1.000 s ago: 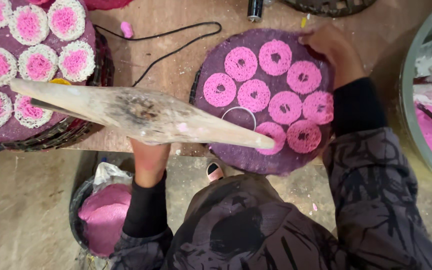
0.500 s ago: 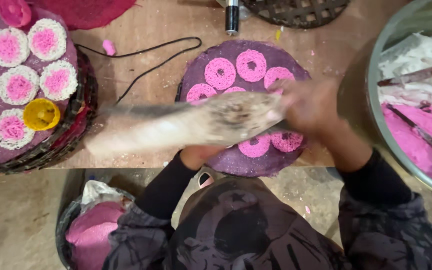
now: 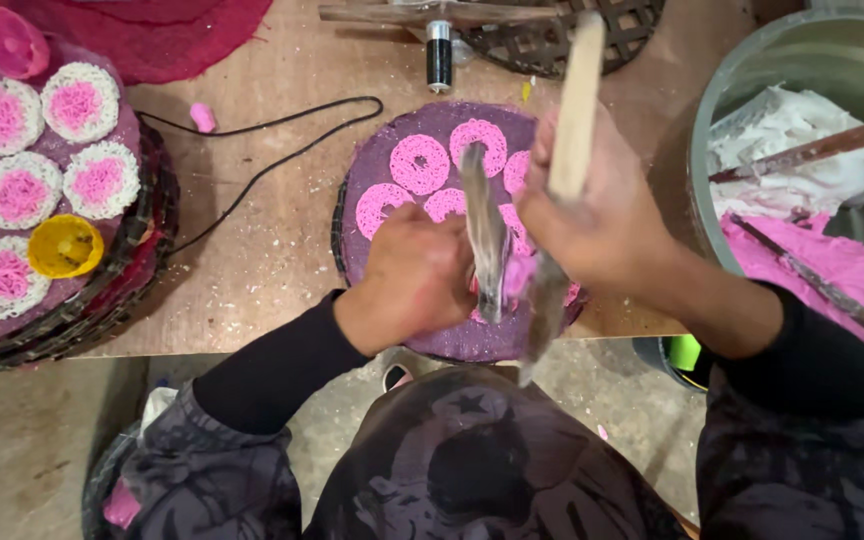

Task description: The person applies white and pink paste onto a flat base using a wooden tool to create circular decorative patterns.

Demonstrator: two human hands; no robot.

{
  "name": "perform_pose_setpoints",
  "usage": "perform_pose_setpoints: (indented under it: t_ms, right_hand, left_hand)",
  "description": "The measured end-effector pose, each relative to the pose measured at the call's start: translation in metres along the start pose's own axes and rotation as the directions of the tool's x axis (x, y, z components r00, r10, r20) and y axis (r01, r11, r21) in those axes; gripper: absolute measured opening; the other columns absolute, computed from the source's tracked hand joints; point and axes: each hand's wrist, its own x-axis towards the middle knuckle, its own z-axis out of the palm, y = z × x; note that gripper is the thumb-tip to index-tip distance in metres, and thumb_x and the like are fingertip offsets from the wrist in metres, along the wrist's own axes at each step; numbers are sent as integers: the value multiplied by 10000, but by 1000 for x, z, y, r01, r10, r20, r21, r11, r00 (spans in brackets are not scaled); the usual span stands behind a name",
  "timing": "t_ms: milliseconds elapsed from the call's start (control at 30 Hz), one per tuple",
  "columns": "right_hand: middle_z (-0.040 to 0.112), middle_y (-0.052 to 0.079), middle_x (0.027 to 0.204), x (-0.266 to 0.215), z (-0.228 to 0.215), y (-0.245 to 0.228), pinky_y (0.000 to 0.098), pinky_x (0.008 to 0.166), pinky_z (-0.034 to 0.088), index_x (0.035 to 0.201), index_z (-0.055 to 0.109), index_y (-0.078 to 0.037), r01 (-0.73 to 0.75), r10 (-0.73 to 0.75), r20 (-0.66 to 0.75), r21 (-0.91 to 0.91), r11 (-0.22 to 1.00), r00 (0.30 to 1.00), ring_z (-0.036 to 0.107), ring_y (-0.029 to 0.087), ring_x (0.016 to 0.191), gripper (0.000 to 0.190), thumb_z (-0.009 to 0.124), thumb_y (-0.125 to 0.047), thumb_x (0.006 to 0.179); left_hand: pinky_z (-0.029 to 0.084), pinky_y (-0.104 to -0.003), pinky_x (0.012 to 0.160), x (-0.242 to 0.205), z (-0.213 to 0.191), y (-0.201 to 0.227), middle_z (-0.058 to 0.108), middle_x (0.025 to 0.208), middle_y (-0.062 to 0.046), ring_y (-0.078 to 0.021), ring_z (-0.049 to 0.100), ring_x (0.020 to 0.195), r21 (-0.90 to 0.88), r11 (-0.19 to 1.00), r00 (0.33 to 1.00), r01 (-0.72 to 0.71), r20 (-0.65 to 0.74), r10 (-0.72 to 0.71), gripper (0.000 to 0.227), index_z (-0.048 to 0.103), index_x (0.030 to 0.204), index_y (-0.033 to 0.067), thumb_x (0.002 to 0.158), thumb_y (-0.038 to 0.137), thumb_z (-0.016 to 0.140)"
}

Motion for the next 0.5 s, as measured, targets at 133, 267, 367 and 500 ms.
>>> perform_pose_setpoints:
  t_ms: [133,267,367,500]
  right_hand:
    - [535,25,874,-18,-6,-29,263,658,482,1093,459,-37,-130,131,8,-79,988,991,553,100,743,319,673,22,865]
    - [541,14,873,-23,-19,-43,239,639,498,1100,445,-21,-32,27,122,42,999,992,587,75,736,288,628,50,890]
    - [547,13,830,-25,-27,-43,232,574,500,1066,458,-20,-45,24,174,120,992,984,601,72,677,257,597,79,874]
    - [520,39,908,-31,-29,-36,213,544,481,1117,429,-6,46,-56,38,235,971,998,581,76,681,294,589,99,894]
  left_hand:
    - [466,-485,617,-4,-9,-5,677,724,-120,-371,646,664,-204,966,974,157,195,-117,183,718,773,137,693,291,775]
    - [503,-483,631,-2,-10,-20,688,762,-176,-397,666,719,-237,931,866,276,481,-134,274,717,785,92,717,345,798]
    - [548,-429,670,-5,-8,-34,732,839,-152,-342,727,744,-546,791,869,275,494,39,347,730,916,97,696,354,808]
    - [583,-389,772,-7,6,-36,771,961,-128,-278,768,857,-715,672,957,192,287,33,413,728,1065,106,746,357,802]
